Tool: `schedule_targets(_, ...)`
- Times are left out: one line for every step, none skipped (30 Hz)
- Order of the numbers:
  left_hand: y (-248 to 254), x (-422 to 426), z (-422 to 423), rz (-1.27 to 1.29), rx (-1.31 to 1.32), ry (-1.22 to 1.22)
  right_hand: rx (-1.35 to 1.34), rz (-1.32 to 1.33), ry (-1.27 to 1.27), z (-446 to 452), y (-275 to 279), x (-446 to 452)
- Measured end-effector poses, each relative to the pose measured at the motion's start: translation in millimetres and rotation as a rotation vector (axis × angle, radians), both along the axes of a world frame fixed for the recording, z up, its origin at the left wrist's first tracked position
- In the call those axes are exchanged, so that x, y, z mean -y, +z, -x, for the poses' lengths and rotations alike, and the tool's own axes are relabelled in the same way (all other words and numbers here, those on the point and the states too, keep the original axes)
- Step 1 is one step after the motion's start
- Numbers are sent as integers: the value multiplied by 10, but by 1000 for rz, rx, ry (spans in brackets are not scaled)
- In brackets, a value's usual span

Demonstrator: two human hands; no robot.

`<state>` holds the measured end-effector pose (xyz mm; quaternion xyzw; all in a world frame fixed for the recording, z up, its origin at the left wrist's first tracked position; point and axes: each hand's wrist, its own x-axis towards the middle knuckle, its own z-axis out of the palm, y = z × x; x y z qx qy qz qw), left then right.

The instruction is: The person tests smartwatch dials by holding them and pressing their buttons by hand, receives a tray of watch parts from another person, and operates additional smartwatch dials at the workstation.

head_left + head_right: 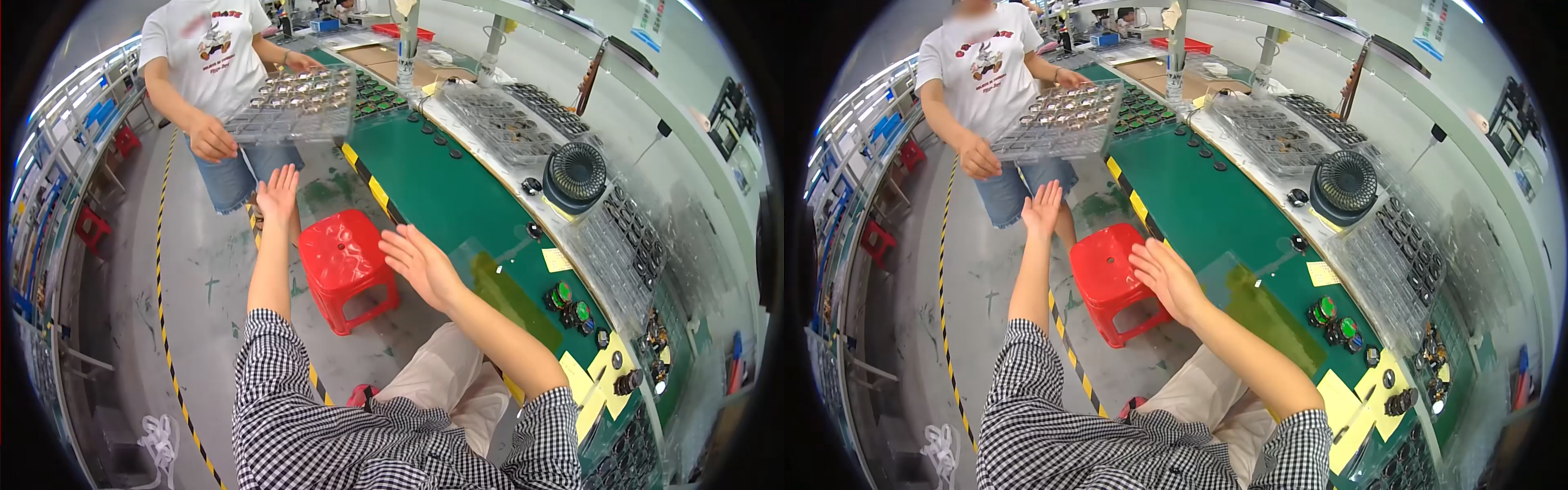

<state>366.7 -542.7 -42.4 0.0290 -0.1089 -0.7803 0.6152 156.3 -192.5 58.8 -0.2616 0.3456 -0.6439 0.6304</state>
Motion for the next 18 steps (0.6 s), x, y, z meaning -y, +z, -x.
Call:
schedule_targets(32, 82, 57, 4, -27, 0, -13, 15, -17, -25, 4, 134)
schedule_targets(61, 148, 115, 7, -33, 5, -4, 27, -17, -55, 7, 259)
schedule_targets(75, 199, 190, -11, -37, 7, 6, 38, -19, -93, 5, 374)
schedule_targets(133, 207, 283, -29, -42, 10, 15, 49, -20, -133, 1, 479)
schedule_targets(135, 278, 365, -48, -46, 12, 43, 56, -36, -179, -6, 577)
schedule_targets(61, 411, 425, -3, -150, -76, 70, 63, -53, -225, -16, 665)
schedule_targets(71, 477, 507, 18, -172, -96, 96, 70, -68, -262, -12, 739)
schedule_targets(70, 524, 589, 37, -193, -117, 91, 78, -113, -286, -10, 784)
schedule_targets(42, 545, 666, 56, -214, -138, 136, 78, -168, -269, -7, 804)
schedule_targets(184, 376, 784, 24, -151, -83, 181, 78, -225, -242, -8, 822)
schedule_targets(288, 274, 823, 6, -164, -90, 224, 80, -282, -211, -8, 834)
schedule_targets(391, 188, 866, -9, -179, -98, 204, 79, -326, -133, 4, 821)
schedule_targets(439, 152, 936, -19, -199, -107, 190, 96, -353, -58, 22, 796)
schedule_targets(398, 165, 962, 193, -247, -205, 175, 114, -382, 11, 41, 751)
schedule_targets(347, 161, 949, 404, -303, -299, 159, 132, -410, 80, 69, 717)
schedule_targets(284, 168, 936, 621, -342, -388, 191, 127, -433, 177, 73, 728)
schedule_targets(275, 2, 868, 722, -346, -433, 203, 83, -459, 245, 167, 709)
schedule_targets(284, -150, 819, 749, -329, -491, 218, 38, -484, 314, 268, 690)
